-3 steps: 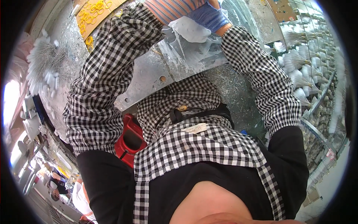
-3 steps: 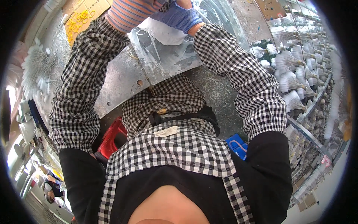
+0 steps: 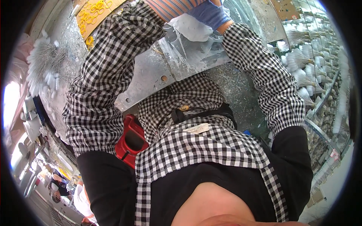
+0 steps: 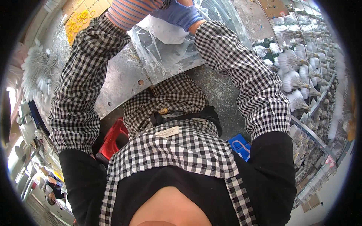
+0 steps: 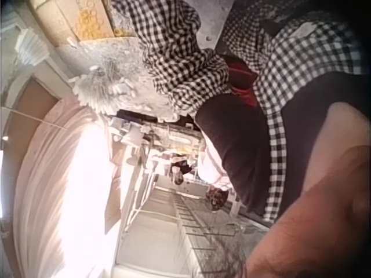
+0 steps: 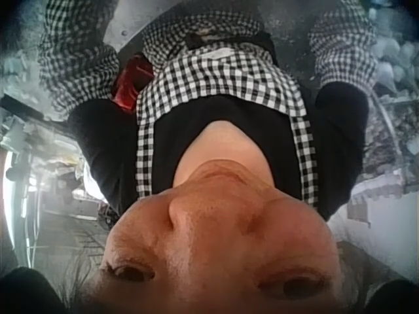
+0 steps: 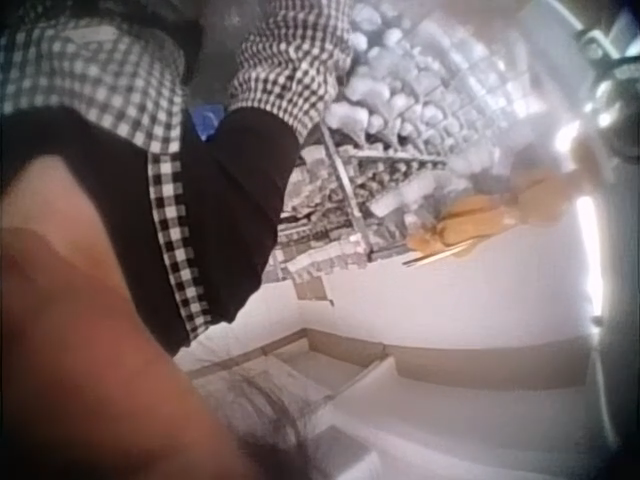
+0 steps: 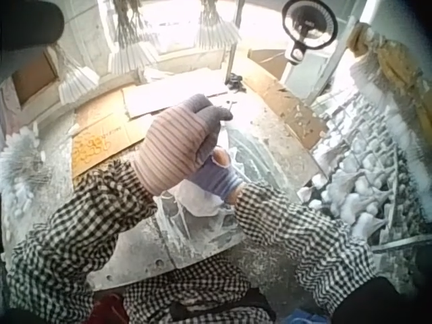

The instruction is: The person is assembling duster-style brushes by attaching white fibers to a wire base and applying a white adhesive paste with a spatula.

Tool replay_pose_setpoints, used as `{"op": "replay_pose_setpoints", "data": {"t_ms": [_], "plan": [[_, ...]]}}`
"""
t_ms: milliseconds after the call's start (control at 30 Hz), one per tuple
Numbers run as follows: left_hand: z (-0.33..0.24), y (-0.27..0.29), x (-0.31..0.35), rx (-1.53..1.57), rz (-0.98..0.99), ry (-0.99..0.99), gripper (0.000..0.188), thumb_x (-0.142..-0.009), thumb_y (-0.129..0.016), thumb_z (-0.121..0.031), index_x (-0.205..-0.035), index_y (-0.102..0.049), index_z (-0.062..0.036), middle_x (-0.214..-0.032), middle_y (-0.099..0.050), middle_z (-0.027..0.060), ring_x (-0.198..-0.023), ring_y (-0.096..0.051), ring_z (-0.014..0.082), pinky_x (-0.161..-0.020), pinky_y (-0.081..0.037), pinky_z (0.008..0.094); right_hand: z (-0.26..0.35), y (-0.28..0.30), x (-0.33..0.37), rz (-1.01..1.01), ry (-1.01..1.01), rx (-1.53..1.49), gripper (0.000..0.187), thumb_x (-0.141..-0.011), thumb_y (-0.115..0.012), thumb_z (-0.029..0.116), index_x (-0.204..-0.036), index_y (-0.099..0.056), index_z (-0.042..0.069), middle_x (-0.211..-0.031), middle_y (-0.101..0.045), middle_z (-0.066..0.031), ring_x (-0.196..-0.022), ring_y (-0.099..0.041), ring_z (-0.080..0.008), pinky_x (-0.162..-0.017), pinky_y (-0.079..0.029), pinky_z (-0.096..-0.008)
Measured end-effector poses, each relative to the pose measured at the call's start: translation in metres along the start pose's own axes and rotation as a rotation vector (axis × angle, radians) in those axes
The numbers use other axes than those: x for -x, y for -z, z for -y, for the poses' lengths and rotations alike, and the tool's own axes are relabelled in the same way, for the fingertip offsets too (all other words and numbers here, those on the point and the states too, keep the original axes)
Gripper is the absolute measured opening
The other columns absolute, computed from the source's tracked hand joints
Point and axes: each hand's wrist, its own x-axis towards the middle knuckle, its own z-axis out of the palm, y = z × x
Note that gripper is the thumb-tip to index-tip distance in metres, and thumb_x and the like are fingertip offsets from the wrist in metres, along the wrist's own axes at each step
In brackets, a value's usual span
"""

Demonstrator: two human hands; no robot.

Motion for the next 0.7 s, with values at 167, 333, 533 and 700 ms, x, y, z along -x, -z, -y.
{"op": "replay_pose_setpoints", "data": {"t_ms": [167, 333, 533, 700], "plan": [[-0.002, 0.0, -0.001, 0.01, 0.0, -0.007, 0.032, -0.083, -0.067, -0.008, -0.115, -0.066, -0.0069, -0.096, -0.064, 0.0112, -0.081, -0.066, 0.0302, -0.07, -0.055, 0.0381, -0.017, -0.014, 0.002, 0.033, -0.189, -0.639, 0.048, -0.105, -0.046, 0.029, -0.145, -0.047, 0.003, -0.144, -0.05, -0.0113, -0.136, -0.045, -0.0188, -0.112, -0.04, -0.0302], [-0.007, 0.001, -0.008, 0.051, 0.057, 0.026, 0.03, -0.085, -0.066, -0.009, -0.115, -0.066, -0.0072, -0.095, -0.064, 0.0109, -0.082, -0.066, 0.0308, -0.071, -0.055, 0.0388, -0.044, -0.009, 0.013, 0.385, -0.124, -0.415, 0.049, -0.105, -0.045, 0.026, -0.148, -0.044, 0.003, -0.147, -0.049, -0.0118, -0.14, -0.042, -0.022, -0.118, -0.034, -0.032], [-0.003, 0.007, 0.001, 0.032, 0.043, 0.035, 0.028, -0.086, -0.065, -0.009, -0.113, -0.067, -0.0075, -0.094, -0.064, 0.0107, -0.082, -0.066, 0.0315, -0.071, -0.055, 0.0397, 0.029, 0.019, -0.002, 0.02, 0.145, 0.498, 0.049, -0.104, -0.046, 0.027, -0.147, -0.046, 0.004, -0.144, -0.051, -0.0122, -0.137, -0.044, -0.02, -0.114, -0.038, -0.0296], [-0.004, 0.015, -0.007, 0.036, -0.035, 0.004, 0.028, -0.085, -0.066, -0.009, -0.113, -0.068, -0.0079, -0.095, -0.066, 0.0114, -0.081, -0.067, 0.032, -0.07, -0.056, 0.0401, 0.009, 0.01, -0.003, 0.312, 0.023, 0.128, 0.051, -0.102, -0.051, 0.029, -0.147, -0.046, 0.005, -0.145, -0.049, -0.0122, -0.138, -0.043, -0.0207, -0.114, -0.037, -0.0297]]}}
